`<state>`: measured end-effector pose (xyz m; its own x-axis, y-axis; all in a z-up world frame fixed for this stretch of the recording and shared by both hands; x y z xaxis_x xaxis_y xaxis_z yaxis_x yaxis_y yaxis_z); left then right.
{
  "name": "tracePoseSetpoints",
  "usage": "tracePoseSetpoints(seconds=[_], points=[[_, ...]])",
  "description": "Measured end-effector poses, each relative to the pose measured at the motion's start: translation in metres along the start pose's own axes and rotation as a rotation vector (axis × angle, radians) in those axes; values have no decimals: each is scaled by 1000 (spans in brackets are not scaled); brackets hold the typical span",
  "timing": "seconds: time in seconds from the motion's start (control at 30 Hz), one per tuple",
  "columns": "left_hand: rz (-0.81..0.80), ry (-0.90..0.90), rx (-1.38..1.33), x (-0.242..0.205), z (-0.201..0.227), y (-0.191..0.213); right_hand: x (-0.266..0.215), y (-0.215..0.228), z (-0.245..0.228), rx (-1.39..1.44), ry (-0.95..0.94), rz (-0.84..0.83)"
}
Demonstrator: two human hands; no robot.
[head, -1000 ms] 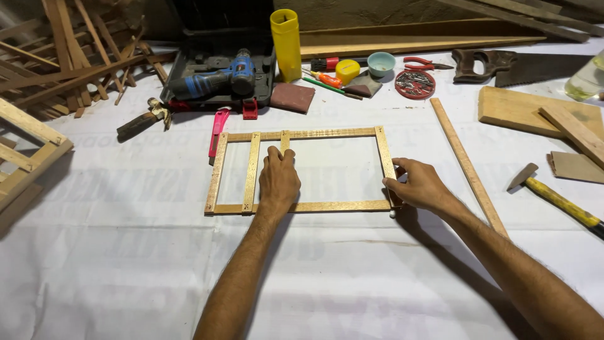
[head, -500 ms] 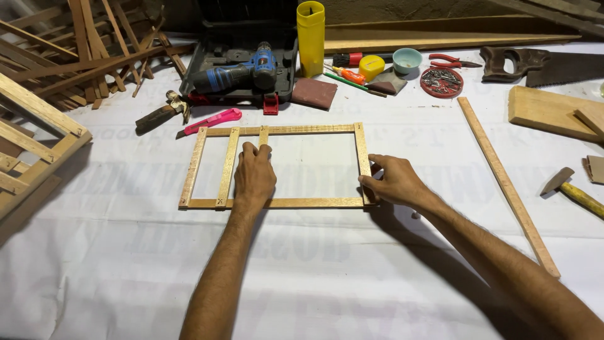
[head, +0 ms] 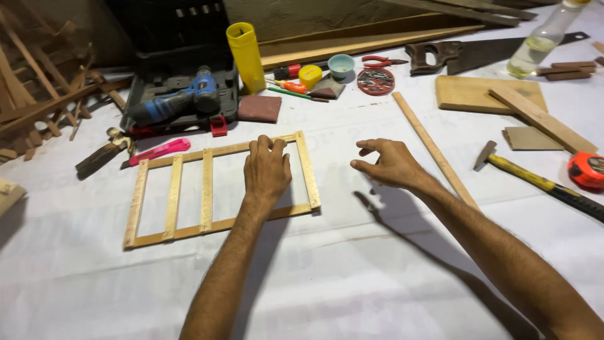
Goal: The person assembles a small wooden frame on a workbench, positioning thin wooden strips across it and sanding strip surfaces with a sanding block. They measure a strip with a tape measure, mark it, fit the strips onto the frame, and press the assembled frame flat with both hands.
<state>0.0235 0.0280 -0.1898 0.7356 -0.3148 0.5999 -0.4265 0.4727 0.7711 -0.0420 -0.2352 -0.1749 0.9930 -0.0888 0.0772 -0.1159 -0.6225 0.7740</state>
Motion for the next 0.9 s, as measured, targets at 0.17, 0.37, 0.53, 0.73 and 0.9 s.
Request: tracePoseSetpoints(seconds=[0.17, 0.37, 0.53, 0.73, 0.9], points=[[-45, -92, -85, 27, 82, -27, -15, 55, 84, -162, -48, 137], [-147, -154, -137, 40, 147, -58, -46, 88, 151, -337, -172, 130], [-221, -127, -162, 38, 161, -61, -55, 88, 160, -220, -277, 43], [-1002, 35, -214, -6, 177, -23, -53, 89, 169, -117, -311, 49], [-1064, -6, -212, -24, 164, -38, -55, 91, 171, 6, -428, 65]])
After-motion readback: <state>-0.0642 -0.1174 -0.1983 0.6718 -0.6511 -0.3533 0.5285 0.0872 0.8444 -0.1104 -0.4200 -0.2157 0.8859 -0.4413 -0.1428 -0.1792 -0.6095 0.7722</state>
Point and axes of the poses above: each hand's wrist, its own x-axis towards the middle knuckle, its own y-axis out of the back of the hand, z = x × y, the point moved 4 cm from there along x, towards the middle knuckle, and after that the axes turned 6 degrees about z, right-handed, at the moved point
